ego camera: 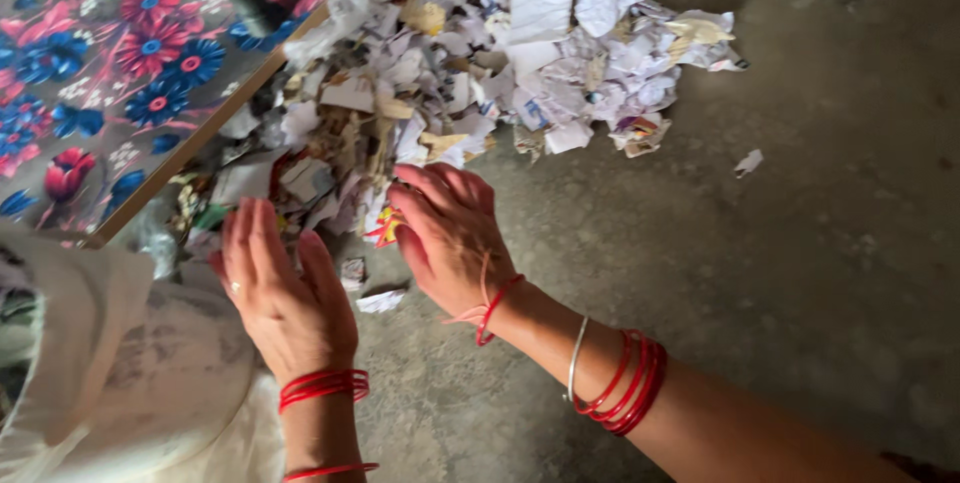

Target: The person sits on a concrete floor and sorts through a large pile of crumpled paper scraps. They pick up individual pieces, crumple them further, and place them into a white sack positioned to their left. The task involves repetitive handling of paper waste.

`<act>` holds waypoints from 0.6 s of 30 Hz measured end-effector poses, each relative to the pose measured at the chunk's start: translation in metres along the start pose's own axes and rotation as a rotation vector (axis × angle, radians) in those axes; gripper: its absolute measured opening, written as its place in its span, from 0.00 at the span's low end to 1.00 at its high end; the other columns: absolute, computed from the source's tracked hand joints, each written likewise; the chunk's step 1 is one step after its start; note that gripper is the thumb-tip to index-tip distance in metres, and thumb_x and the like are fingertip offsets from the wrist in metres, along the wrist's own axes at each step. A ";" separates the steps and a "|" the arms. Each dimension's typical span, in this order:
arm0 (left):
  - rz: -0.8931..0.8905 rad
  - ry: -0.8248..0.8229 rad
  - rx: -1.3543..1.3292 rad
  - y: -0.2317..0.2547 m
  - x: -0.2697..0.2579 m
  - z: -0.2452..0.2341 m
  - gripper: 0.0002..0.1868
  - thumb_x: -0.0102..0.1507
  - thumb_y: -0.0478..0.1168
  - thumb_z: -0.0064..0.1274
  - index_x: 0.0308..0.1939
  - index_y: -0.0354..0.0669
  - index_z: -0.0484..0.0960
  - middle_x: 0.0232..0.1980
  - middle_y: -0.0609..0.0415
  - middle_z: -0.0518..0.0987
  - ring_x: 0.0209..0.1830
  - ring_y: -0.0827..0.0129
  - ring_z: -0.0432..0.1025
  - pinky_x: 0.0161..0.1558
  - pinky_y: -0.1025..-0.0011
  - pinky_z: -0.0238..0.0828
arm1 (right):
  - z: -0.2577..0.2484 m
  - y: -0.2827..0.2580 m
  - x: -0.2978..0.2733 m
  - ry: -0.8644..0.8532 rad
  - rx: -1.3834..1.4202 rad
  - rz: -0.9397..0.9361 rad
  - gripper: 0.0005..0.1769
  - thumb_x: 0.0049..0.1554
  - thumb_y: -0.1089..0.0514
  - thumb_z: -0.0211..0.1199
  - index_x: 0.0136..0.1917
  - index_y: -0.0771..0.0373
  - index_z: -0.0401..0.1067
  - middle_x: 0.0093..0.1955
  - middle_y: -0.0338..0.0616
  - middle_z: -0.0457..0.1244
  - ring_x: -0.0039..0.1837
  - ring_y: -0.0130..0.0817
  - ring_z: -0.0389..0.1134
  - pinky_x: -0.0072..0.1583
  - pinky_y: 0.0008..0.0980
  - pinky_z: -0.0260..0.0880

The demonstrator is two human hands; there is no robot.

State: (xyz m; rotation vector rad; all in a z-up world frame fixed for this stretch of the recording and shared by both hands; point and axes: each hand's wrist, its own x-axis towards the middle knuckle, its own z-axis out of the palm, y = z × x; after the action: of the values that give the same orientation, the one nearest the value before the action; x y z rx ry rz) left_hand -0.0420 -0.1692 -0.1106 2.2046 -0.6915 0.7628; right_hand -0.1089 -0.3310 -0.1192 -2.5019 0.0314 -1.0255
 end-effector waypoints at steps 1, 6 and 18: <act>0.009 -0.016 0.000 -0.001 -0.006 0.008 0.23 0.72 0.38 0.48 0.69 0.29 0.70 0.73 0.37 0.70 0.77 0.43 0.61 0.78 0.46 0.50 | -0.002 0.008 -0.006 -0.006 -0.005 0.018 0.21 0.55 0.60 0.64 0.62 0.61 0.71 0.71 0.45 0.60 0.73 0.46 0.59 0.74 0.49 0.52; -0.094 -0.084 0.094 -0.008 -0.035 0.040 0.27 0.70 0.42 0.51 0.70 0.29 0.70 0.74 0.36 0.67 0.76 0.43 0.60 0.75 0.43 0.47 | -0.012 0.044 -0.037 -0.046 -0.057 0.105 0.21 0.56 0.57 0.65 0.62 0.61 0.70 0.71 0.45 0.60 0.73 0.47 0.58 0.72 0.49 0.52; -0.449 -0.197 0.310 -0.045 -0.055 0.077 0.39 0.69 0.57 0.47 0.77 0.37 0.63 0.82 0.37 0.54 0.77 0.36 0.48 0.70 0.33 0.40 | -0.002 0.100 -0.102 -0.333 -0.084 0.307 0.32 0.56 0.50 0.66 0.70 0.60 0.64 0.77 0.53 0.53 0.80 0.55 0.48 0.75 0.52 0.47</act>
State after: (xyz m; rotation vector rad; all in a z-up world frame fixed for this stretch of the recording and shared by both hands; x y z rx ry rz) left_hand -0.0256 -0.1855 -0.2128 2.6109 -0.1533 0.4453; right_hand -0.1703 -0.4037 -0.2250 -2.6050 0.3517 -0.4895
